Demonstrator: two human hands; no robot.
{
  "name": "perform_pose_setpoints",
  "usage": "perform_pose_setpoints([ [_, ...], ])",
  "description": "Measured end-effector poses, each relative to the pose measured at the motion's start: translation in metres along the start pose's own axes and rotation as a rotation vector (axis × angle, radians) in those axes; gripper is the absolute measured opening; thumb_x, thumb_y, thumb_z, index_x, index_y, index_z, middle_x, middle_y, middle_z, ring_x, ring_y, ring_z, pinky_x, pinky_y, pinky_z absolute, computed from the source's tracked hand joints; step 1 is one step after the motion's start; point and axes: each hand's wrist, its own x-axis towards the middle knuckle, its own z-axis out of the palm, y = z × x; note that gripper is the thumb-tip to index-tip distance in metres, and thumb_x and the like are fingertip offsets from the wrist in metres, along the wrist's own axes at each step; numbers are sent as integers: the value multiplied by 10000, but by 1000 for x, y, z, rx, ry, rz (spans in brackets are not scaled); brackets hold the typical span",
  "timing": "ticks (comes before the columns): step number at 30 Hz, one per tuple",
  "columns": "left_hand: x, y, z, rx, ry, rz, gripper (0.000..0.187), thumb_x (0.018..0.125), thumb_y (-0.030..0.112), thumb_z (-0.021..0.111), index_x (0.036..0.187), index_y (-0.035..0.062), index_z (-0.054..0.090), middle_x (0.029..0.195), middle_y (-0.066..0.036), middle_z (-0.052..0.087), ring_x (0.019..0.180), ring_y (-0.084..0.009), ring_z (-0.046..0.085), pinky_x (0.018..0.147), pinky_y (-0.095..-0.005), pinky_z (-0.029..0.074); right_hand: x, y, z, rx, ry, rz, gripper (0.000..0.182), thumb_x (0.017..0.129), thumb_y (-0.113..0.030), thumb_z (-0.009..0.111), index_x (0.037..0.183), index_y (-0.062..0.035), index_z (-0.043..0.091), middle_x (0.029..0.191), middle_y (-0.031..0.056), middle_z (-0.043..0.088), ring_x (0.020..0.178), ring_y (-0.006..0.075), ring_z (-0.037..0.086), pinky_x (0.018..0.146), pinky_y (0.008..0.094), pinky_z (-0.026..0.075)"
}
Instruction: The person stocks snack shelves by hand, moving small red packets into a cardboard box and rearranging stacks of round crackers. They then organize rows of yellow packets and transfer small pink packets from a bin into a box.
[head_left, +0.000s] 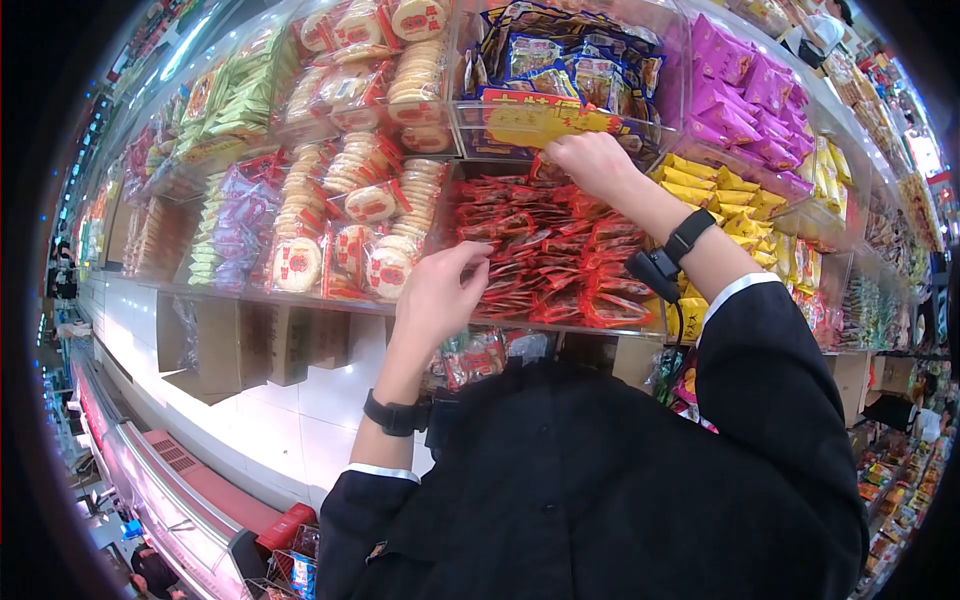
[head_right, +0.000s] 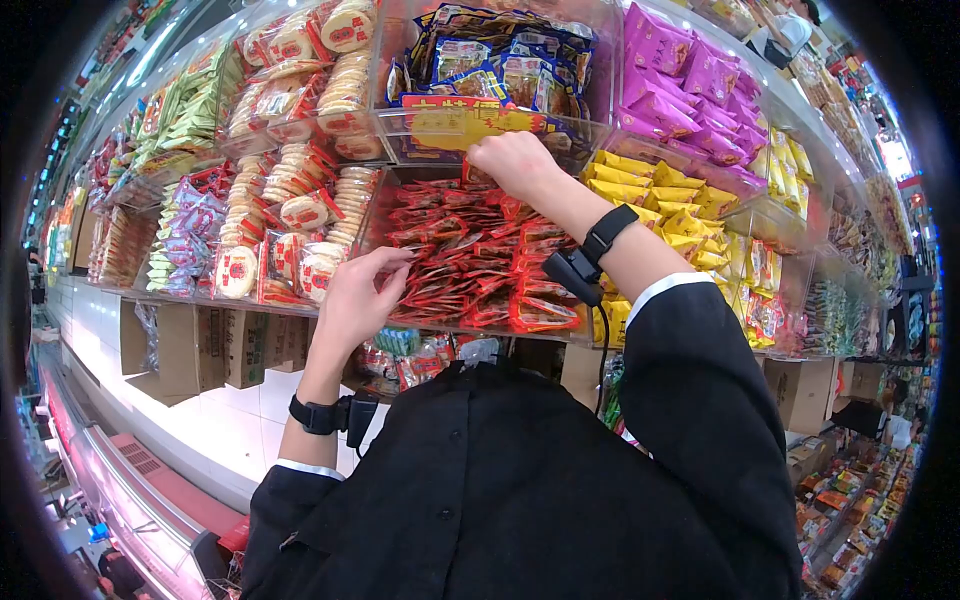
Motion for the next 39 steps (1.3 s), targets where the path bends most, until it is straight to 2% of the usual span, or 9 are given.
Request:
perform_pose_setpoints([
  [5,0,-1,1,-8,-8,-7,228,886,75,657,1102,4,679,947,-159,735,875,-239,728,745,-315,550,-4,-5,-13,-21,167,8,138,793,-23,625,925,-58,604,879,113,633,849,293,687,662,413,565],
  [15,0,0,1,-28,5,-11,217,888,116,642,1084,30,679,944,-156,725,852,-306,706,755,-373,554,-16,4,-32,69,129,69,70,844,-88,598,890,-43,625,868,136,648,793,340,673,666,448,553],
  [18,12,-4,0,-95,-2,-2,205,890,101,641,1073,15,678,938,-172,721,855,-312,707,756,-365,551,-22,6,-39,141,92,147,100,840,-94,579,866,-32,652,863,136,691,801,325,701,679,449,571],
  [20,18,-6,2,-135,4,24,199,891,92,640,1068,9,677,935,-180,719,856,-315,708,756,-361,550,-9,3,-29,110,-97,172,164,880,-183,589,945,-66,682,852,153,705,827,342,691,715,467,561],
  [23,19,-13,7,-85,67,-13,177,894,71,635,1054,8,679,925,-194,709,824,-318,705,726,-361,542,23,-26,-27,95,-214,23,104,813,-78,648,889,-71,718,903,149,730,865,330,722,738,439,585],
  [27,14,-8,4,-45,126,43,151,893,74,629,1026,26,680,886,-196,691,779,-341,683,696,-400,527,52,-39,7,34,-255,-81,96,792,-77,681,872,-89,733,890,141,733,858,311,726,733,427,585],
  [32,12,-8,1,-53,203,36,148,886,77,619,1015,28,674,917,-187,690,829,-365,668,722,-421,531,49,-28,8,91,-85,-46,68,819,-109,650,815,-62,697,770,169,691,789,344,703,704,437,562],
  [36,10,-15,5,-30,265,77,156,891,64,635,1031,9,678,926,-181,700,851,-331,689,741,-382,541,38,-11,-26,469,-21,127,126,832,-111,639,885,-10,694,808,217,681,821,387,679,745,468,547],
  [39,11,-13,5,-47,234,83,150,885,59,633,1021,7,669,924,-177,698,850,-342,682,739,-400,543,35,-15,-7,448,19,119,104,835,-84,624,862,4,672,812,216,679,817,395,673,744,480,539],
])
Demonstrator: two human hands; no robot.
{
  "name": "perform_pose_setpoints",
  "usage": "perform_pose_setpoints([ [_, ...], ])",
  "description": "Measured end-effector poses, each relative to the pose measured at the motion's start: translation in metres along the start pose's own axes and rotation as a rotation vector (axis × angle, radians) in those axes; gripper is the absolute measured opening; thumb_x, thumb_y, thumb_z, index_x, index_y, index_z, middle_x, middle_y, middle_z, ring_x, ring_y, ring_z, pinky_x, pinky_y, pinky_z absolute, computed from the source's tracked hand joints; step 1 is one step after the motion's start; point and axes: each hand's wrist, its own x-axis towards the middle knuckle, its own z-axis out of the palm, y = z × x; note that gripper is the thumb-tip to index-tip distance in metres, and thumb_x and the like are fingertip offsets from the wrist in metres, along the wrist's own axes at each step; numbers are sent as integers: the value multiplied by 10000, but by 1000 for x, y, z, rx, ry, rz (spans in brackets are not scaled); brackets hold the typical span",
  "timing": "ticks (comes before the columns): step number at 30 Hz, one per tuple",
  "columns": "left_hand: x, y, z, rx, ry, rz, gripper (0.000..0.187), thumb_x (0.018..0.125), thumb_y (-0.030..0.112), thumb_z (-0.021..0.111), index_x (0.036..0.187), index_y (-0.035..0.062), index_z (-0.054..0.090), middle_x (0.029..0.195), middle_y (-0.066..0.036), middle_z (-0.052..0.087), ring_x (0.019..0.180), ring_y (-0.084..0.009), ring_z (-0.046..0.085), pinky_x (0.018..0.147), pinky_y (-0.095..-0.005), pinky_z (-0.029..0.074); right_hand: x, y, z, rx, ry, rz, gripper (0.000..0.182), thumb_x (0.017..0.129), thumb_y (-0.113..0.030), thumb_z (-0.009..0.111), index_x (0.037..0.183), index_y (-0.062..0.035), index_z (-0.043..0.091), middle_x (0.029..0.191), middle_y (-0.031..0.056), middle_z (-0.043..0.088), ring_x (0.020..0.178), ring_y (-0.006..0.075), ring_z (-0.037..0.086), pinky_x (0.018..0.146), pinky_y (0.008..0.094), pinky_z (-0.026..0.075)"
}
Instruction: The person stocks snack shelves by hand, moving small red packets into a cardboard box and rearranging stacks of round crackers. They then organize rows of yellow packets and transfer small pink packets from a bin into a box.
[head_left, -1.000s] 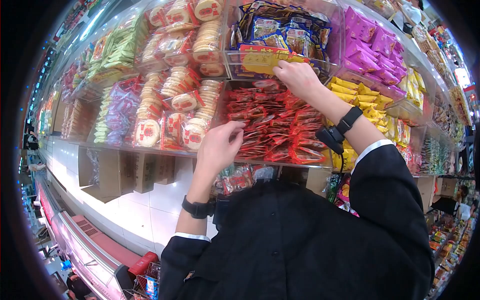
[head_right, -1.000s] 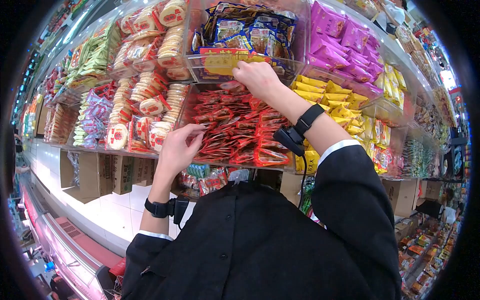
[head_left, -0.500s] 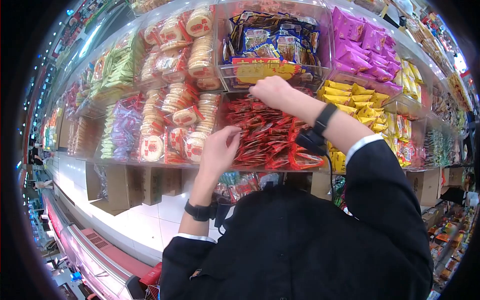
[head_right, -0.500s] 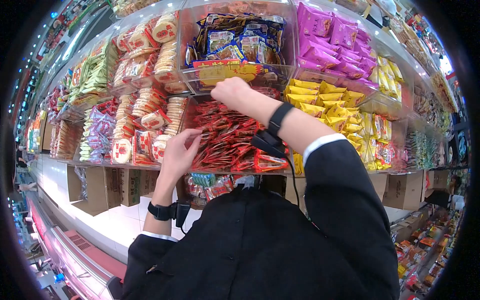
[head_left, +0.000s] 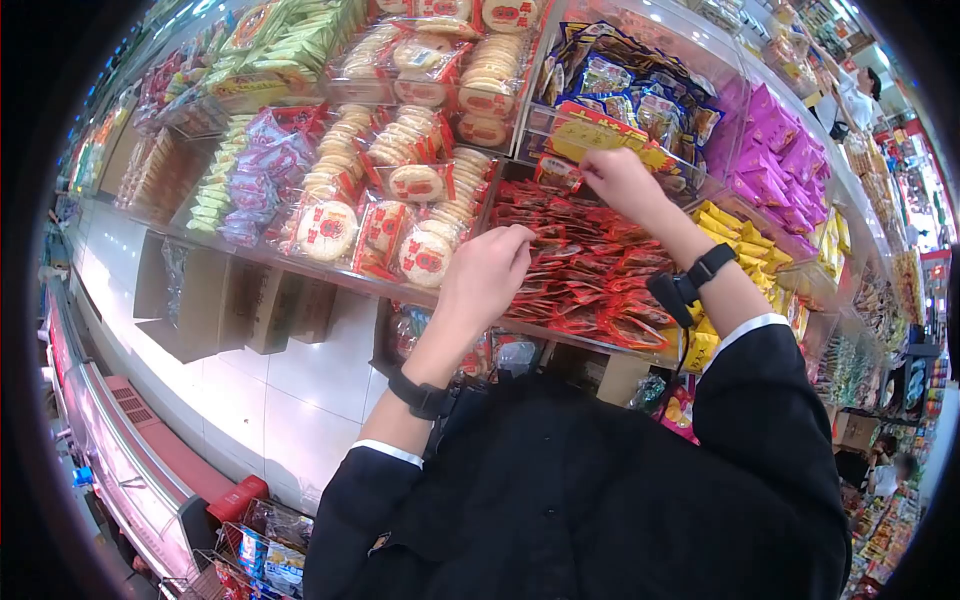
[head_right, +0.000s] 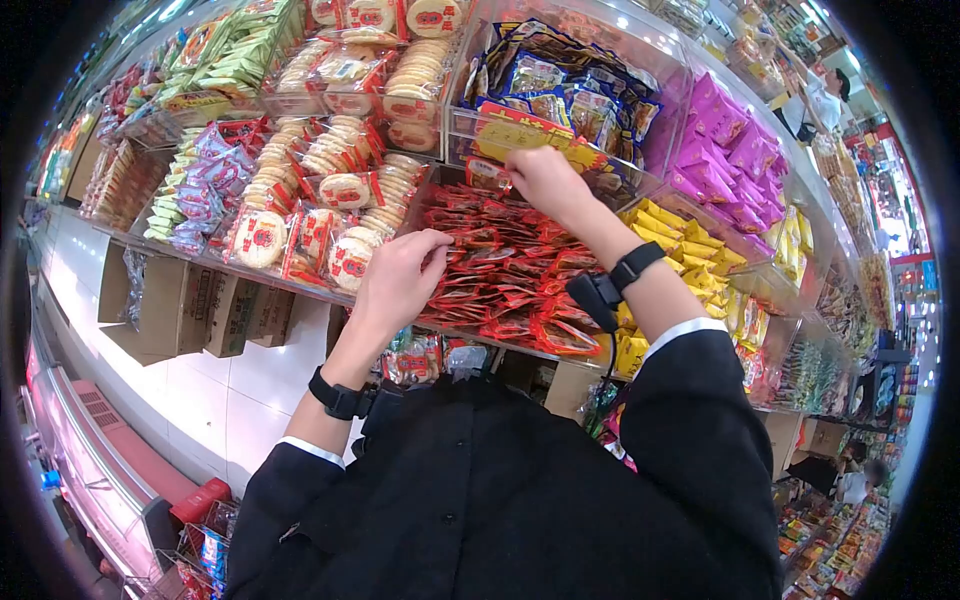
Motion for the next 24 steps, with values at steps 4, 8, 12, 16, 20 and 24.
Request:
perform_pose_setpoints([
  [4,0,-3,1,17,-12,26,149,878,57,639,1014,3,666,919,-176,698,845,-344,681,733,-405,545,5,20,36,-160,-54,-54,72,817,-61,616,833,-2,654,804,228,667,806,413,664,727,493,541],
  [8,0,-3,1,19,-18,33,141,873,55,643,1002,1,665,916,-176,698,846,-348,680,737,-413,548,8,27,44,-246,-109,-74,68,816,-62,615,816,5,629,784,233,658,788,423,656,721,509,535],
  [12,0,-1,1,14,-21,21,135,873,55,642,996,3,666,923,-177,699,853,-350,680,742,-417,550,3,5,27,-310,-154,-33,75,812,-27,598,859,-16,655,814,225,680,808,402,689,708,488,567],
  [16,0,-2,0,13,-28,31,139,875,61,642,999,5,668,937,-179,701,866,-351,681,748,-417,552,2,-11,23,-385,-173,0,113,826,-38,597,921,-35,657,818,204,692,792,384,701,698,476,579],
  [20,0,-2,1,25,-41,35,146,877,69,642,1006,8,671,953,-177,702,879,-351,681,756,-419,553,11,-22,26,-427,-200,-14,124,835,-44,593,939,-45,661,818,195,697,792,373,706,686,472,580],
  [24,0,-2,0,12,-35,44,147,877,70,641,1007,10,671,953,-174,703,883,-353,681,757,-421,554,17,-11,34,-440,-208,-21,116,837,-64,601,931,-37,663,829,198,701,810,368,707,692,461,582],
])
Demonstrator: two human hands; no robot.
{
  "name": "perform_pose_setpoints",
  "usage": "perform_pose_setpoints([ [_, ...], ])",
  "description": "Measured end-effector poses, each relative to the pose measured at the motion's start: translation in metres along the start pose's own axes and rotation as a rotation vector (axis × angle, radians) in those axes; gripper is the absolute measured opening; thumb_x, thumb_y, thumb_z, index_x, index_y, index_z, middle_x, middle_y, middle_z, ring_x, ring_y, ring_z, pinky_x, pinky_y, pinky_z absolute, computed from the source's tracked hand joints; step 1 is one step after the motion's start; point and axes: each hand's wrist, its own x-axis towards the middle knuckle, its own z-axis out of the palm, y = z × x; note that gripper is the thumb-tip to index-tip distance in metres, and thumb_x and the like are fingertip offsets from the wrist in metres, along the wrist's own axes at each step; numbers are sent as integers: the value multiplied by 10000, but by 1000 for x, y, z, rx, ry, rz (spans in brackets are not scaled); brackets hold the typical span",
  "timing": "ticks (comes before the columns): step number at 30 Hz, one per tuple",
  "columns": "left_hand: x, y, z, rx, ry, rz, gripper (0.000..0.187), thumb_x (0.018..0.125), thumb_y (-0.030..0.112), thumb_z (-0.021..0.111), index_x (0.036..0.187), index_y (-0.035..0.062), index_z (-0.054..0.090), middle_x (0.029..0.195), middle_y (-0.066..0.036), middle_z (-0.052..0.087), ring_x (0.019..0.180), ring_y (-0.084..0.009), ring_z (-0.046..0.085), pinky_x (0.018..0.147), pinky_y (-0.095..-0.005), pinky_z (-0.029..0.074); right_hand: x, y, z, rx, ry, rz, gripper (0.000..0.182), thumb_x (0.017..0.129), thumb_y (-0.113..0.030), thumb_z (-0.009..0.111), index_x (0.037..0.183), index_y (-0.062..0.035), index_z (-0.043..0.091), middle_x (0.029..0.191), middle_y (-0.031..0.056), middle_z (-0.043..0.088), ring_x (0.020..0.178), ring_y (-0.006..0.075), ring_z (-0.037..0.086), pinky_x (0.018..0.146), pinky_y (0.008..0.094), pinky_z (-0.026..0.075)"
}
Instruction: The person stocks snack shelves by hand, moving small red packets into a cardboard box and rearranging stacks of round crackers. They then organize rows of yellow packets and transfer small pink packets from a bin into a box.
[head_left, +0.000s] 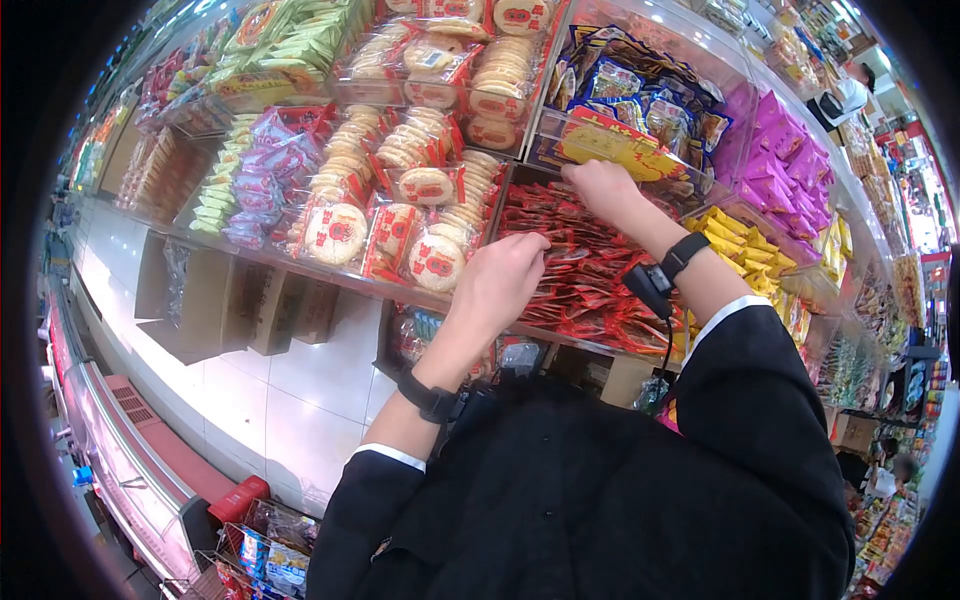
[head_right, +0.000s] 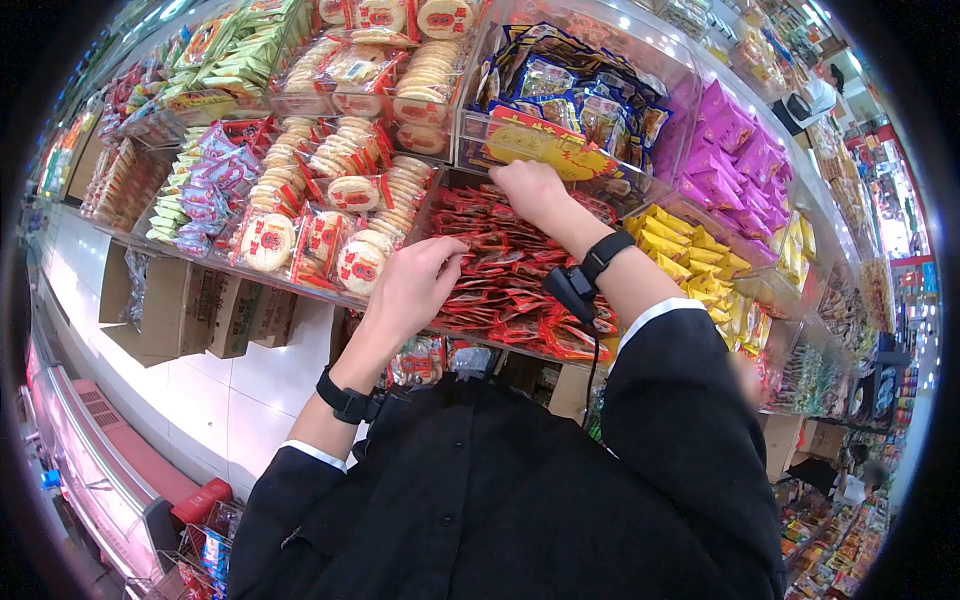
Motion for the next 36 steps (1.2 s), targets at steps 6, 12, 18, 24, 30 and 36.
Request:
perform_pose_setpoints([
  [6,0,1,-1,-10,-2,-17,149,876,65,638,1008,3,667,953,-180,702,889,-363,677,762,-429,551,-26,19,-51,479,113,34,132,862,-113,655,948,-16,680,834,177,715,773,276,721,691,369,568],
  [12,2,1,-1,6,-37,-20,151,877,61,631,1010,0,669,956,-185,702,897,-362,676,774,-429,549,-52,14,-82,917,92,156,247,856,-150,741,951,61,657,829,82,707,788,134,700,695,314,560],
  [18,1,-3,1,-8,-24,3,148,878,60,630,1008,1,670,956,-183,703,897,-359,678,776,-427,549,-49,17,-59,482,411,-263,281,908,-55,638,1186,-20,639,1073,116,702,888,296,696,811,358,567],
  [24,-1,-1,1,-11,-17,-26,147,877,59,628,1007,3,669,951,-187,700,896,-360,677,775,-429,547,-43,15,-45,212,335,-318,415,823,21,553,1225,-67,610,1093,158,679,948,359,670,765,446,559],
  [30,-1,-2,1,-32,7,-4,140,896,100,592,1008,32,639,909,-188,671,877,-383,654,761,-470,528,-24,3,-27,35,118,-100,146,799,-33,595,937,-32,641,846,194,690,823,377,692,695,466,562],
  [36,-1,0,-2,-10,-16,-33,163,878,70,625,1020,2,666,955,-193,695,898,-370,675,785,-433,546,-3,11,18,90,26,-19,60,789,-33,609,808,-30,665,793,216,672,795,414,683,702,493,559],
])
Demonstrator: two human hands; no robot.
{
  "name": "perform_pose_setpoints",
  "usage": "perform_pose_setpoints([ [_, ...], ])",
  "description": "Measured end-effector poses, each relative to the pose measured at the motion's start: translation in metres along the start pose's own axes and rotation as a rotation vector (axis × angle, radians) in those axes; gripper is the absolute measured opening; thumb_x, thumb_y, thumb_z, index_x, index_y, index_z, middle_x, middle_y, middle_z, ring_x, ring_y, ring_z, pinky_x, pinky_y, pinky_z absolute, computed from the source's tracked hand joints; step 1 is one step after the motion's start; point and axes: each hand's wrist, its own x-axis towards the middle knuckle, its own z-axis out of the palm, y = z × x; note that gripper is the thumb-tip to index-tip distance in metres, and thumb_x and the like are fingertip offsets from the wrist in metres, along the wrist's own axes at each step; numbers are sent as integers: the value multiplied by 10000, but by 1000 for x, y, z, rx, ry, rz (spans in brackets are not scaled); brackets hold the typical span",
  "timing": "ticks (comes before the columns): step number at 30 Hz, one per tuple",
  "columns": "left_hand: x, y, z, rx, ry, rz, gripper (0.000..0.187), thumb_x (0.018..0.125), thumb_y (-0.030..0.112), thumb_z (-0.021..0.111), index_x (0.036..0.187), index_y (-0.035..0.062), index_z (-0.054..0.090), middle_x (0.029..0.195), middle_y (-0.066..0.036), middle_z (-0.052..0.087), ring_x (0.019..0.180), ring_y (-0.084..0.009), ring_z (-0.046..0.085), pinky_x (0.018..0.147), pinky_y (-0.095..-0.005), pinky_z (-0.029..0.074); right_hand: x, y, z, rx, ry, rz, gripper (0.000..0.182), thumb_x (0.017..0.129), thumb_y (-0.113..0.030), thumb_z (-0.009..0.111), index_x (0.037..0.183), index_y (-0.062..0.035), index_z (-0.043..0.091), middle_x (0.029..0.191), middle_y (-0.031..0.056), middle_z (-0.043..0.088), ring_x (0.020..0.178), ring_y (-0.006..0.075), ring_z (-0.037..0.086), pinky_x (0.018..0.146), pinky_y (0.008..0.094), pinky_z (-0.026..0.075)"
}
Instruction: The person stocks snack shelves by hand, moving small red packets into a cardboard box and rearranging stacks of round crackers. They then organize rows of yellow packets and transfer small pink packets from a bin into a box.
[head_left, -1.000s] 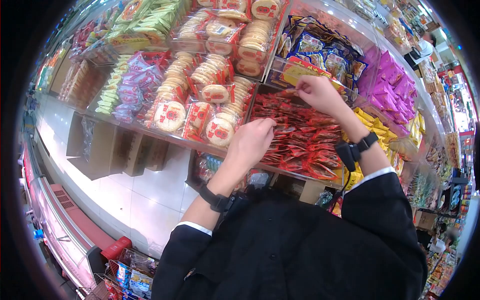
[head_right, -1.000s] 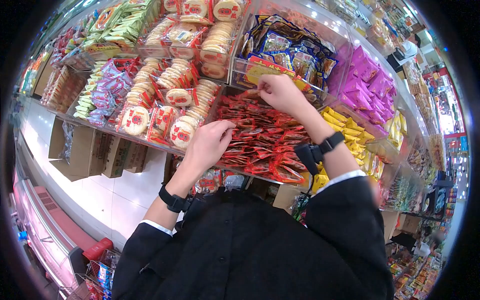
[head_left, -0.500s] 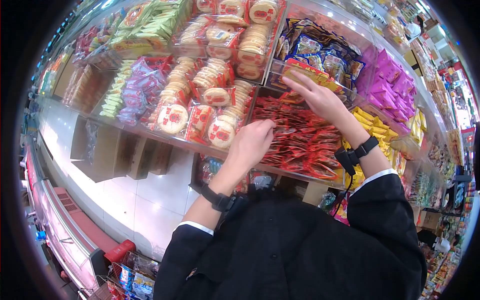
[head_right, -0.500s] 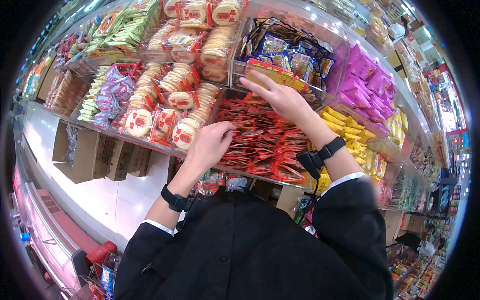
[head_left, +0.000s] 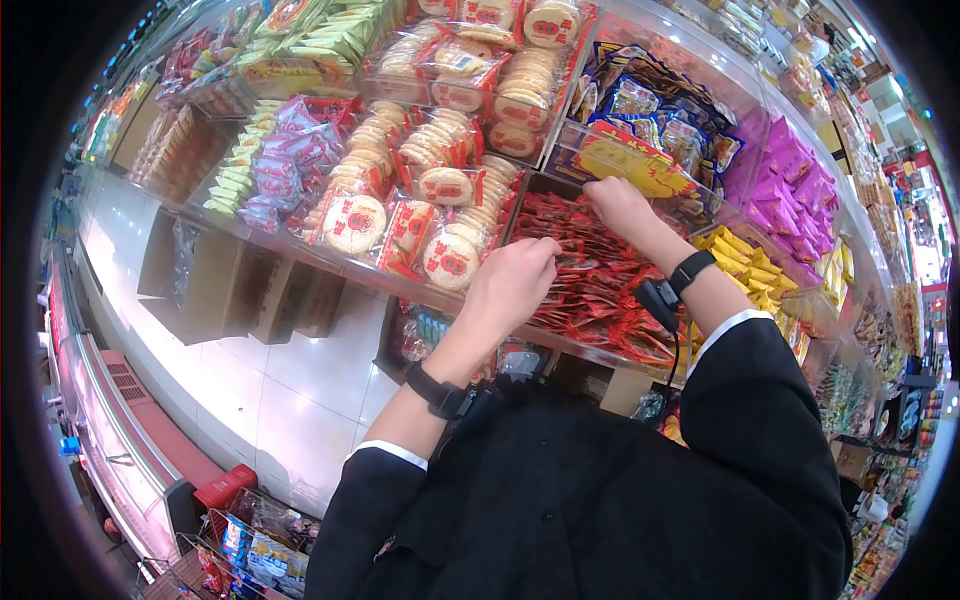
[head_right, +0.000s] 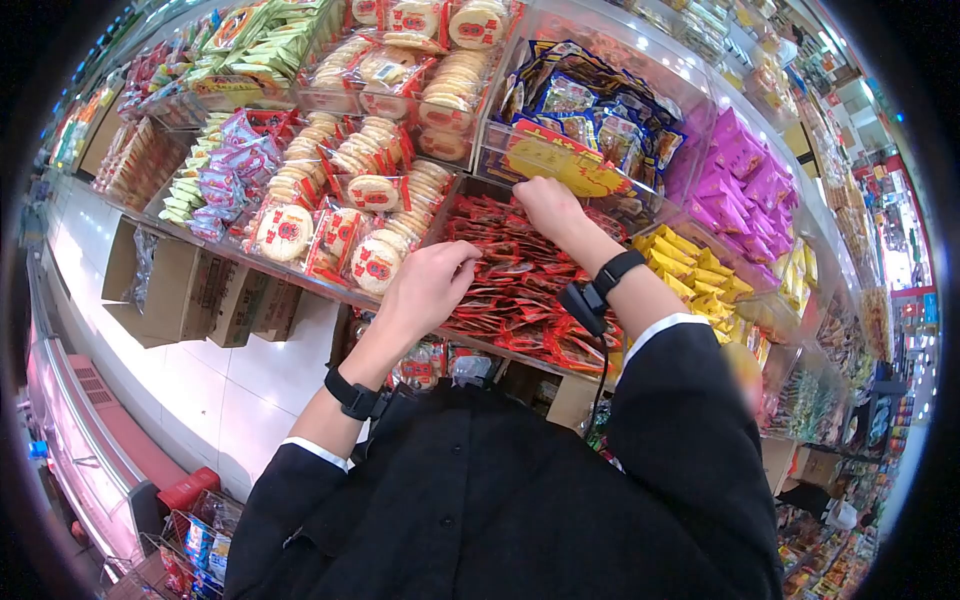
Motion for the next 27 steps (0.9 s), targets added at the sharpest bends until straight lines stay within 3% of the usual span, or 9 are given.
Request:
perform_pose_setpoints([
  [6,0,-2,1,-14,-8,-2,160,877,69,624,1018,4,663,958,-193,695,902,-372,674,792,-435,546,8,7,33,82,15,-39,77,794,-45,611,813,-35,685,777,242,652,809,431,661,716,506,537],
  [11,-1,-4,2,-14,6,12,157,878,67,624,1016,3,662,951,-195,695,899,-371,674,790,-436,544,4,19,57,127,-7,-89,137,818,-40,595,909,-20,696,827,246,672,833,438,662,741,503,541],
  [14,-5,0,3,-12,-12,0,156,879,69,626,1015,3,663,948,-194,696,893,-368,675,783,-434,546,-14,-5,18,101,-146,2,179,832,-35,580,962,-15,701,868,256,677,849,443,663,753,506,545],
  [18,-4,1,4,-9,-15,-12,148,876,64,633,1008,4,667,943,-191,698,877,-363,678,763,-427,549,-30,-4,10,112,-133,10,188,830,-22,569,959,-15,705,890,259,678,863,442,664,764,505,547],
  [20,-4,1,4,3,-21,-1,145,874,59,635,1005,5,668,936,-190,699,868,-361,679,755,-422,549,-20,-3,22,129,-160,-4,104,810,10,597,895,3,656,913,236,671,902,408,666,785,467,553],
  [27,3,-2,3,21,-21,64,142,881,59,648,1012,10,676,856,-187,692,766,-311,689,687,-381,537,-15,5,31,191,-93,105,140,814,-11,575,909,-4,678,922,259,675,949,410,655,819,487,534],
])
